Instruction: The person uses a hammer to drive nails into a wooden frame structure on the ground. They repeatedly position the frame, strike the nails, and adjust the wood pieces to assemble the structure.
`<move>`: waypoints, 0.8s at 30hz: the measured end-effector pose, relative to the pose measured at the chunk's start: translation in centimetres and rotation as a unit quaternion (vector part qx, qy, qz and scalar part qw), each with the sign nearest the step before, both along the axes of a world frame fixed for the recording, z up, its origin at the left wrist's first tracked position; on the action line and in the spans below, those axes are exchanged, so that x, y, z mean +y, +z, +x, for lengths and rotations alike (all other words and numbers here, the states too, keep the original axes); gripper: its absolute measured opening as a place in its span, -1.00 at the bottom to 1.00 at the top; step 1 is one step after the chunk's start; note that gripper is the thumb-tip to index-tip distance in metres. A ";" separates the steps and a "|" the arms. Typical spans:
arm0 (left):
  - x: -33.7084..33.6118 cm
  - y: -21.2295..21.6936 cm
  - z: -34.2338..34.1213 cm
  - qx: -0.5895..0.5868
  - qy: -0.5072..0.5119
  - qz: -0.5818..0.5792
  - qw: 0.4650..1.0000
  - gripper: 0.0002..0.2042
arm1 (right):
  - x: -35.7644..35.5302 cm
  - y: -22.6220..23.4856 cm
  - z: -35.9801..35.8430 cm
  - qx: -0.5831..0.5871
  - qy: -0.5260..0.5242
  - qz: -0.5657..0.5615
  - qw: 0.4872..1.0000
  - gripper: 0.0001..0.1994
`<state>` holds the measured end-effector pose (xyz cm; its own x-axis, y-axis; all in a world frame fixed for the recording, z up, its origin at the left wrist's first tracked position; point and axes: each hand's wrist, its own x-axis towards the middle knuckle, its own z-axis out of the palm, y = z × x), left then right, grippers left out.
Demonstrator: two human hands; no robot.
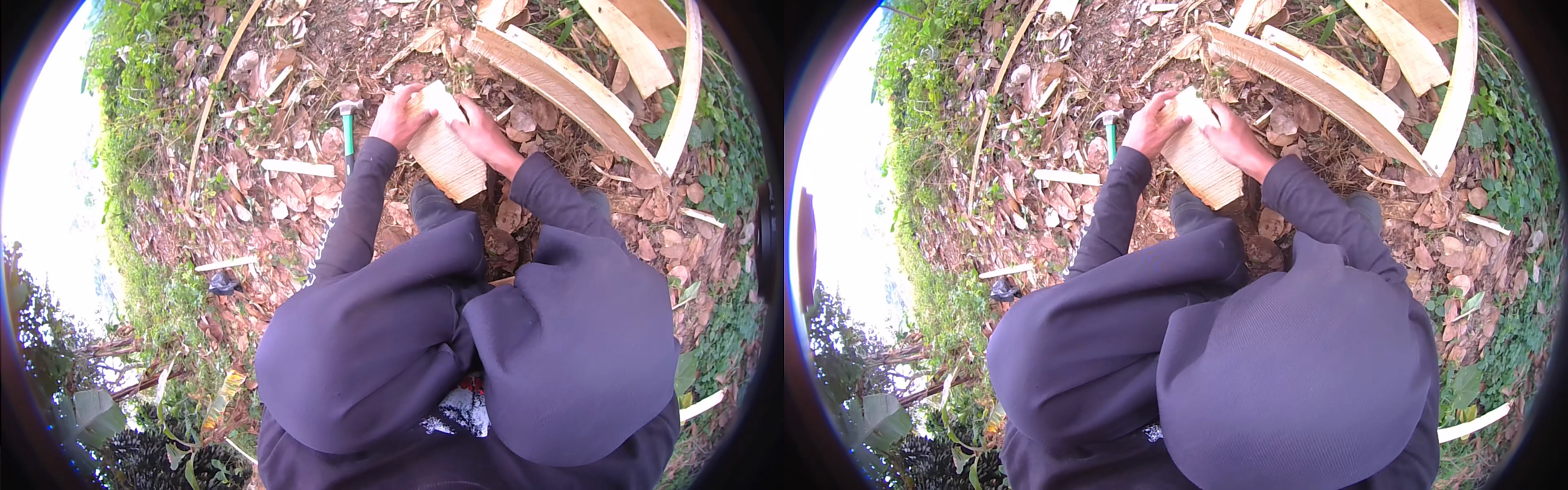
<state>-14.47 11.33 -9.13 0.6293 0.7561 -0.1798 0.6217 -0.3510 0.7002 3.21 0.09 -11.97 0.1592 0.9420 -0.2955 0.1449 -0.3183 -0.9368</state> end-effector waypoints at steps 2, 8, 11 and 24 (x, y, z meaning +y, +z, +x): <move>0.6 -1.0 -0.6 0.032 -0.029 -0.053 0.998 -0.42 | -0.8 0.3 -0.9 -0.142 -0.013 0.095 0.985 -0.58; 2.7 -1.6 2.6 0.010 -0.127 0.045 0.991 -0.43 | 3.0 -0.2 3.7 -0.418 0.068 0.231 0.876 -0.50; 3.8 -1.5 3.6 0.005 -0.157 0.096 0.983 -0.40 | 4.7 1.6 4.1 -0.385 0.101 0.199 0.896 -0.58; 5.9 1.6 3.4 0.085 -0.163 0.226 0.957 -0.38 | 5.4 3.1 3.7 -0.351 0.159 0.120 0.915 -0.60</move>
<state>-11.10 17.27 -7.56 0.8357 0.5491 -0.0026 0.5191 -0.7886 0.3297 6.95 5.46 -8.88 -0.0621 0.9981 -0.0049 0.7871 0.0460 -0.6150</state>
